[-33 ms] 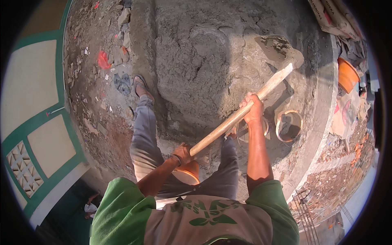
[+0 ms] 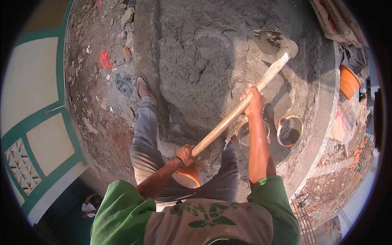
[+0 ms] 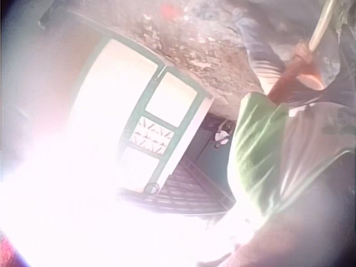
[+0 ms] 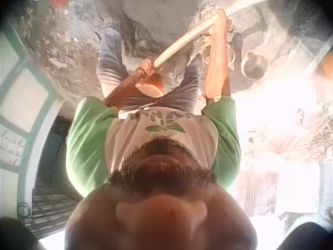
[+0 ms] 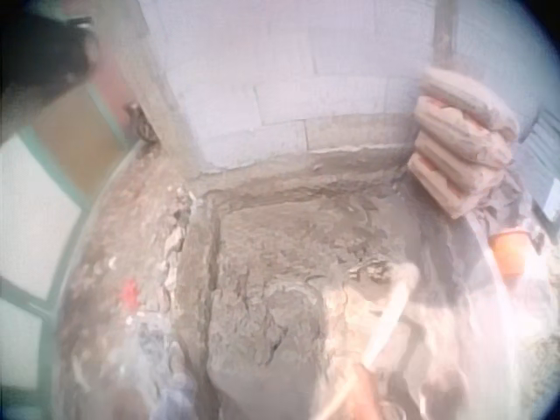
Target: The person mixes cement and sand in a pit using a shovel, fills buckets with the mixture, and applies the mortar to a brick wall using a trowel while assisting another worker.
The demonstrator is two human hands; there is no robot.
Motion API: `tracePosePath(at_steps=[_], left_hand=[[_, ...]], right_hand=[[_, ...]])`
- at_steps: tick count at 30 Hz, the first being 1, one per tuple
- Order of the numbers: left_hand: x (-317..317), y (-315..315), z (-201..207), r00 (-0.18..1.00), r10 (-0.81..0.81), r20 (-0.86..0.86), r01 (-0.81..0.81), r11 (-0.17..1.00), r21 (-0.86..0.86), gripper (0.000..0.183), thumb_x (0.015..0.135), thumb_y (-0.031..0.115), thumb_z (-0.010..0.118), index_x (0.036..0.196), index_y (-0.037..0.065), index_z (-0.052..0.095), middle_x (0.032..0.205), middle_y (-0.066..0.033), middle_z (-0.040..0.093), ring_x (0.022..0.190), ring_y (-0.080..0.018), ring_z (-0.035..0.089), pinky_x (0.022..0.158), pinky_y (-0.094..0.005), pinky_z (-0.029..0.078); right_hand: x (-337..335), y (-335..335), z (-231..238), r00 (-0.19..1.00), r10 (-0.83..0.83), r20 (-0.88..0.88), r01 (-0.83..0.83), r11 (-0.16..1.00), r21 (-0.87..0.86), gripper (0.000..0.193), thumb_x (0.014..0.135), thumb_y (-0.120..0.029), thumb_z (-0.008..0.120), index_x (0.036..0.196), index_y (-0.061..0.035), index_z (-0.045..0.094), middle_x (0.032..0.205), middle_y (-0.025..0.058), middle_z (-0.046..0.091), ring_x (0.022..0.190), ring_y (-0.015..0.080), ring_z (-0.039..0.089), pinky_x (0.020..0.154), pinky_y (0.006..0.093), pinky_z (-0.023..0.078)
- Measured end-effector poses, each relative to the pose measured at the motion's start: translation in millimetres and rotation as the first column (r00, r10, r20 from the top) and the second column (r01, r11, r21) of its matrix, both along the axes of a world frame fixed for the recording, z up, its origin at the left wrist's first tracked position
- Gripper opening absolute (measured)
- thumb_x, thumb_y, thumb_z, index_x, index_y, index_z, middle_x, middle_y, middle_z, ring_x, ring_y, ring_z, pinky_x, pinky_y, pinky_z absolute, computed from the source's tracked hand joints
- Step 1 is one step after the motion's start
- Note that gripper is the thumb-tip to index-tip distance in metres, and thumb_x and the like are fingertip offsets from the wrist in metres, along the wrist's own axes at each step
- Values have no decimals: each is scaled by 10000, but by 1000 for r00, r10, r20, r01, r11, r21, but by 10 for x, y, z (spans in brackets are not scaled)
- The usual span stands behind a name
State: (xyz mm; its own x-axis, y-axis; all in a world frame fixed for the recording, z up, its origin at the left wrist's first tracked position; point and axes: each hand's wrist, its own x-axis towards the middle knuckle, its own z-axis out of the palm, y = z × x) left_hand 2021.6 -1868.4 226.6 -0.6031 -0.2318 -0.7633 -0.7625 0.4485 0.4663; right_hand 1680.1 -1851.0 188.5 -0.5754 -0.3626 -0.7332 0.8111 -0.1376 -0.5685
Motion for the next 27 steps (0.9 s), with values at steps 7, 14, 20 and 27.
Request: tracePosePath(at_steps=[7, 14, 20, 27], left_hand=[[-793, -1767, -178, 667, 745, -28, -716, 651, 254, 401, 710, 175, 707, 988, -22, 495, 659, -126, 576, 560, -209, 577, 524, -340, 461], [287, -978, 554, 626, 744, 234, -778, 574, 256, 451, 685, 231, 728, 1021, 6, 528, 838, -183, 625, 804, -295, 624, 720, -352, 476], [195, -688, 686, 677, 697, 236, -734, 663, 147, 376, 743, 305, 656, 1002, 70, 517, 795, -169, 623, 757, -343, 618, 658, -399, 474], [-1300, -2790, -574, 721, 681, -129, -603, 708, 369, 495, 717, 265, 714, 1046, -37, 500, 714, -105, 571, 629, -183, 564, 576, -333, 469]], right_hand=[[-130, -3191, -1347, 838, 542, -56, -521, 828, 208, 174, 784, -97, 572, 860, 34, 487, 671, 83, 502, 531, 167, 515, 480, 316, 481], [1242, -2489, -1025, 759, 615, 212, -641, 649, 410, 123, 797, -101, 550, 831, 6, 501, 652, 59, 499, 514, 163, 503, 466, 309, 463], [972, -2650, -310, 754, 656, -13, -609, 707, 359, 160, 797, -73, 534, 908, -16, 435, 657, 63, 477, 478, 129, 490, 389, 292, 447], [-1042, -4279, -705, 718, 598, -356, -440, 786, 434, 196, 810, -86, 513, 915, 70, 457, 673, 106, 512, 498, 160, 518, 458, 301, 489]])
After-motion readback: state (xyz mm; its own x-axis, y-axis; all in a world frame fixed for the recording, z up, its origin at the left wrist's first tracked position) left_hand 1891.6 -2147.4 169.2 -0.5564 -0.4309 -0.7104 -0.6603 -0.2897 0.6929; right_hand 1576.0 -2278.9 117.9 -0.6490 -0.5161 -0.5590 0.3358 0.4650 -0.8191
